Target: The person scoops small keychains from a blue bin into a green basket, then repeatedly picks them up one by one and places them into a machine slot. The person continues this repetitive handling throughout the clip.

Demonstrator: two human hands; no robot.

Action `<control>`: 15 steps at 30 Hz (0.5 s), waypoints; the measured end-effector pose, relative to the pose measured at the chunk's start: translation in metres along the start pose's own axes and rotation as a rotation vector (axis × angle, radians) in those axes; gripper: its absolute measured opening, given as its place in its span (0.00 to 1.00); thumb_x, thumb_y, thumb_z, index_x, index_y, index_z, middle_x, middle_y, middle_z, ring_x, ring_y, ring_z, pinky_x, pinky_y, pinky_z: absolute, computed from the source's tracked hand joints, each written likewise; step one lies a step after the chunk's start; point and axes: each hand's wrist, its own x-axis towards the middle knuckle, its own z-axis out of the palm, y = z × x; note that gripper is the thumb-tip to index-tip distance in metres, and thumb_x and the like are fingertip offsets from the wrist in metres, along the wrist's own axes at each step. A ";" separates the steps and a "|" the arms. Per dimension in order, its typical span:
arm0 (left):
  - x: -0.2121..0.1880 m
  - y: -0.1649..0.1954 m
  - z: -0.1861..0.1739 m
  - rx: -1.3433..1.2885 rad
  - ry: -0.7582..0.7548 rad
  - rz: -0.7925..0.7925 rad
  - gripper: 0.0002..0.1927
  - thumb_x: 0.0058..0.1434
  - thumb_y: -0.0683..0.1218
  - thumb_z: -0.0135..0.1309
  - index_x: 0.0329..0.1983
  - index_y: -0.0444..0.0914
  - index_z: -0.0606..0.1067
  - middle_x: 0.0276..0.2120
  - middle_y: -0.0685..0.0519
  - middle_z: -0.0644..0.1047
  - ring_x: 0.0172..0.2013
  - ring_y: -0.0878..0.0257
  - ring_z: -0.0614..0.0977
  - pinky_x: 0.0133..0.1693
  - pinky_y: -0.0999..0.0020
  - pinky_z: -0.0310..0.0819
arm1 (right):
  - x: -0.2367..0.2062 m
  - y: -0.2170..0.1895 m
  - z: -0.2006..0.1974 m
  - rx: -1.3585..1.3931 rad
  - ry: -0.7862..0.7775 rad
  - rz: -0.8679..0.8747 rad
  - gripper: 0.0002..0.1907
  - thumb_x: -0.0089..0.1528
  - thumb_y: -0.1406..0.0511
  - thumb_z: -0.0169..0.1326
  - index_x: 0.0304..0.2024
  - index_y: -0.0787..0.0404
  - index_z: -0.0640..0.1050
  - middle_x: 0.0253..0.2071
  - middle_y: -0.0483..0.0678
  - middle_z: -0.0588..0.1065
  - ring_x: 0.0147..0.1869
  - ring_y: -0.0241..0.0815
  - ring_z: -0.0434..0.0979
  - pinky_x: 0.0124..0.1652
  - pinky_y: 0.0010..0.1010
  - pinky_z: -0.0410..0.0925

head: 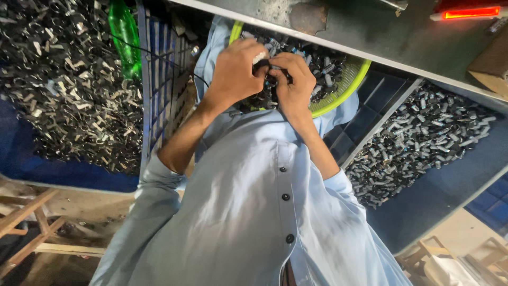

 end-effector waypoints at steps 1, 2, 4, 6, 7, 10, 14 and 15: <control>0.001 0.000 0.003 0.016 0.010 0.020 0.10 0.51 0.40 0.64 0.37 0.36 0.79 0.39 0.49 0.78 0.43 0.47 0.79 0.43 0.57 0.73 | -0.001 0.002 0.000 0.010 0.000 -0.021 0.14 0.56 0.81 0.59 0.43 0.65 0.79 0.46 0.54 0.79 0.49 0.51 0.82 0.49 0.33 0.75; 0.001 -0.001 0.006 0.028 0.017 0.036 0.10 0.51 0.40 0.65 0.37 0.37 0.79 0.40 0.49 0.79 0.43 0.47 0.79 0.44 0.57 0.73 | -0.001 0.003 0.000 0.018 0.000 -0.036 0.15 0.56 0.81 0.60 0.43 0.66 0.79 0.46 0.54 0.79 0.50 0.51 0.81 0.50 0.34 0.74; 0.000 -0.002 0.008 -0.024 -0.002 -0.014 0.09 0.52 0.40 0.64 0.36 0.37 0.80 0.39 0.50 0.79 0.44 0.48 0.79 0.44 0.57 0.73 | -0.003 0.007 0.001 0.042 0.008 -0.037 0.16 0.56 0.82 0.61 0.44 0.66 0.79 0.47 0.54 0.79 0.51 0.48 0.82 0.50 0.33 0.75; -0.002 -0.002 0.006 -0.045 -0.023 -0.041 0.08 0.53 0.40 0.64 0.36 0.37 0.80 0.38 0.50 0.79 0.44 0.48 0.79 0.44 0.57 0.73 | -0.005 0.009 0.004 0.157 0.034 0.030 0.17 0.57 0.83 0.60 0.46 0.67 0.77 0.48 0.54 0.78 0.52 0.45 0.82 0.50 0.31 0.77; -0.002 -0.002 0.005 -0.043 -0.035 -0.038 0.07 0.54 0.40 0.64 0.36 0.37 0.80 0.38 0.50 0.79 0.43 0.48 0.79 0.44 0.57 0.73 | -0.005 0.010 0.006 0.257 0.058 0.097 0.17 0.58 0.84 0.58 0.47 0.69 0.76 0.49 0.54 0.76 0.53 0.44 0.82 0.49 0.30 0.78; -0.005 -0.001 0.000 -0.084 -0.021 -0.043 0.06 0.56 0.41 0.64 0.36 0.35 0.79 0.36 0.49 0.79 0.39 0.48 0.80 0.41 0.58 0.73 | -0.001 0.008 0.005 0.273 0.118 0.086 0.15 0.61 0.85 0.56 0.46 0.72 0.71 0.47 0.55 0.78 0.50 0.42 0.83 0.51 0.30 0.78; -0.011 -0.011 -0.001 -0.301 -0.071 -0.147 0.07 0.66 0.43 0.61 0.38 0.33 0.78 0.31 0.49 0.75 0.31 0.57 0.78 0.35 0.66 0.69 | 0.029 -0.002 -0.023 0.211 0.224 -0.107 0.12 0.62 0.87 0.47 0.39 0.70 0.67 0.42 0.53 0.74 0.52 0.45 0.85 0.43 0.31 0.79; -0.012 -0.016 0.002 -0.383 -0.025 -0.189 0.06 0.65 0.42 0.61 0.38 0.33 0.78 0.30 0.51 0.76 0.30 0.61 0.77 0.34 0.68 0.68 | 0.043 -0.004 -0.037 0.229 0.243 -0.197 0.13 0.62 0.87 0.46 0.40 0.68 0.66 0.41 0.53 0.74 0.51 0.45 0.85 0.42 0.31 0.79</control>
